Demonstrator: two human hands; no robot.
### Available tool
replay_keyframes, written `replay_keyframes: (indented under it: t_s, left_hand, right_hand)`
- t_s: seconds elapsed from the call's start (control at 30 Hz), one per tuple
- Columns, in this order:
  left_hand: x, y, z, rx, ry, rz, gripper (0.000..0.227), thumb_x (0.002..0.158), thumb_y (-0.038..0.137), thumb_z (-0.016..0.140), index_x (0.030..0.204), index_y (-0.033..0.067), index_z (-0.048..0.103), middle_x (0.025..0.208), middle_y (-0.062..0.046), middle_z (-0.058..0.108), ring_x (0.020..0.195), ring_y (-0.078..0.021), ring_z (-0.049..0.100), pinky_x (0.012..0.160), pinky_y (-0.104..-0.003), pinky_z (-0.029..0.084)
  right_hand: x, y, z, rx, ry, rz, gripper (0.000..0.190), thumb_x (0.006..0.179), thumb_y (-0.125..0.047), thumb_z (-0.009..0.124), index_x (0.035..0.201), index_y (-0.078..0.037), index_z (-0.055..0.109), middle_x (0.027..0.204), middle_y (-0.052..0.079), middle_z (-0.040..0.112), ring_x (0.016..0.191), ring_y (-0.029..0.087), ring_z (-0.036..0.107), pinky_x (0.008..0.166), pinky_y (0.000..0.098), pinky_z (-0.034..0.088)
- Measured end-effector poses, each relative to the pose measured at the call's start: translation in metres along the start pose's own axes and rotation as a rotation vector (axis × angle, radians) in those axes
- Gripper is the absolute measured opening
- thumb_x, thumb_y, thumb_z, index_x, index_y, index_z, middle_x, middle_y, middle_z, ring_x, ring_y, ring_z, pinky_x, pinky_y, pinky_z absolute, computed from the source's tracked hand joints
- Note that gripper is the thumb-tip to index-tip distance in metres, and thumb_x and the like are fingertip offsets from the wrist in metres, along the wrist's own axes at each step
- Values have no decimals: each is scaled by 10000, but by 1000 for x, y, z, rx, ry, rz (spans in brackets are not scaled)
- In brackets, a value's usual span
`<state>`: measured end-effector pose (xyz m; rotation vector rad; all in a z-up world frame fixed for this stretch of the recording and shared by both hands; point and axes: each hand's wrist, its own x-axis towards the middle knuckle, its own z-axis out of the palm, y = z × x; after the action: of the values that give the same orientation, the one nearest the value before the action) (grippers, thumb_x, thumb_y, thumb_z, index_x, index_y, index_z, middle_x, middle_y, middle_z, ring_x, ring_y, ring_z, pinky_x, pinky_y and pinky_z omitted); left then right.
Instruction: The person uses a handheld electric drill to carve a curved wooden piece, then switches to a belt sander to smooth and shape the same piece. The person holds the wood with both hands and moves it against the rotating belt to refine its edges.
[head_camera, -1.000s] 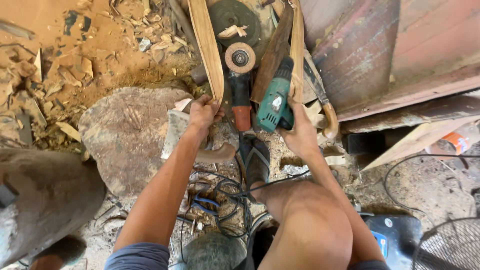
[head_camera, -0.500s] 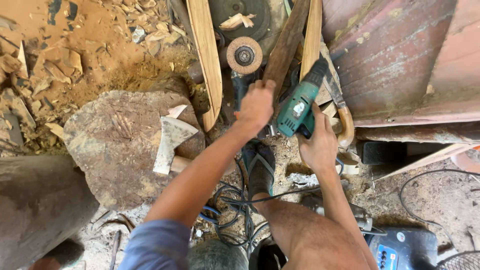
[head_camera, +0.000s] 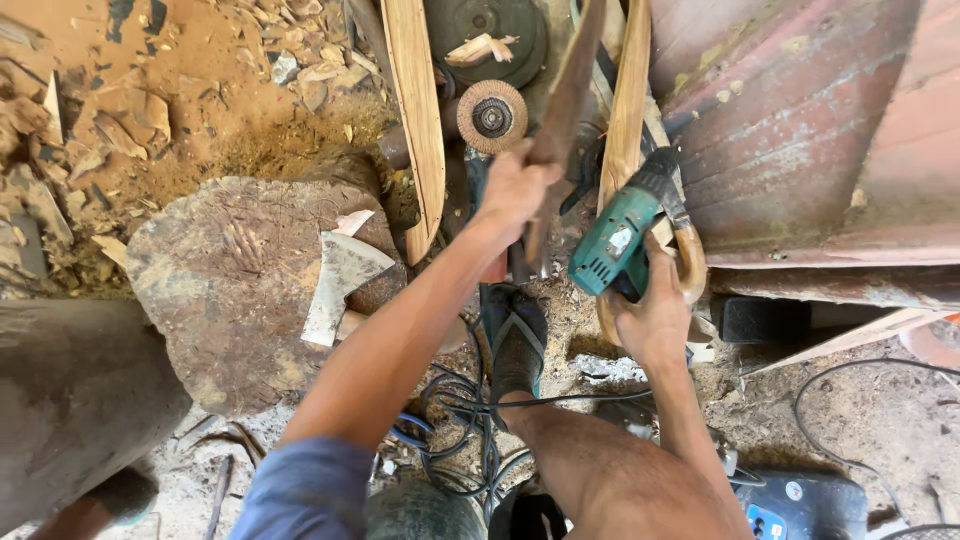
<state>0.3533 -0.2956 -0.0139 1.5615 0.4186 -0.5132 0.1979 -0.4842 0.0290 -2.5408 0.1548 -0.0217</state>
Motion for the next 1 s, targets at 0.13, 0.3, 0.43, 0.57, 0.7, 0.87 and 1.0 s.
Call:
replay_keyframes:
  t_s: [0.13,0.3,0.43,0.57,0.7,0.87,1.0]
  left_hand:
    - [-82,9,-70,-345,-188,149,448,956,124,680,1369,-27,588,1151,-136,709,1008,-225,675,884,-359,573]
    - [-174,16,-117,-566,-280,130,416,976,178,694,1358,61,577,1165,-103,689,1015,-200,694,882,-409,603]
    - [-226,14,-134,-745,-310,95,411,926,259,682,1302,147,563,1234,-68,697,1046,-223,734,886,-426,622]
    - [-257,6,-154,-534,-144,242,445,986,246,655,1402,120,560,1259,-115,695,1084,-252,677,948,-437,565]
    - [-285,-1,-165,-41,159,445,554,937,176,702,1456,101,525,1339,-140,568,1199,-267,615,1034,-428,539]
    - [-320,5,-180,610,565,724,771,696,7,802,1421,89,554,1386,-156,470,1199,-347,493,992,-471,490]
    - [-358,15,-187,656,588,724,782,684,-15,787,1417,33,518,1386,-174,481,1158,-352,494,946,-489,463]
  right_hand:
    - [4,-11,11,-16,-80,-3,860,734,-83,838,1500,-97,447,1307,197,628,1126,438,631,923,512,524]
    - [24,-34,37,-143,-189,-115,930,656,-111,852,1484,-114,428,1241,190,625,1129,432,611,931,526,507]
    - [29,-33,53,-146,-209,-188,895,671,-85,818,1486,-135,451,1284,169,628,1149,416,617,949,517,508]
    - [29,-18,73,-118,-199,-202,839,709,-106,818,1466,-114,456,1321,185,607,1135,444,606,940,536,498]
    - [29,-23,59,-192,-179,-360,737,733,-183,821,1394,-74,512,1368,222,586,1143,476,593,955,538,496]
    - [53,-118,-30,605,-451,-179,682,913,-351,673,1465,-7,467,1426,206,585,1234,365,613,1003,465,524]
    - [41,-216,-120,902,-698,-353,753,927,-361,683,1475,49,370,1414,224,554,1275,341,609,990,475,530]
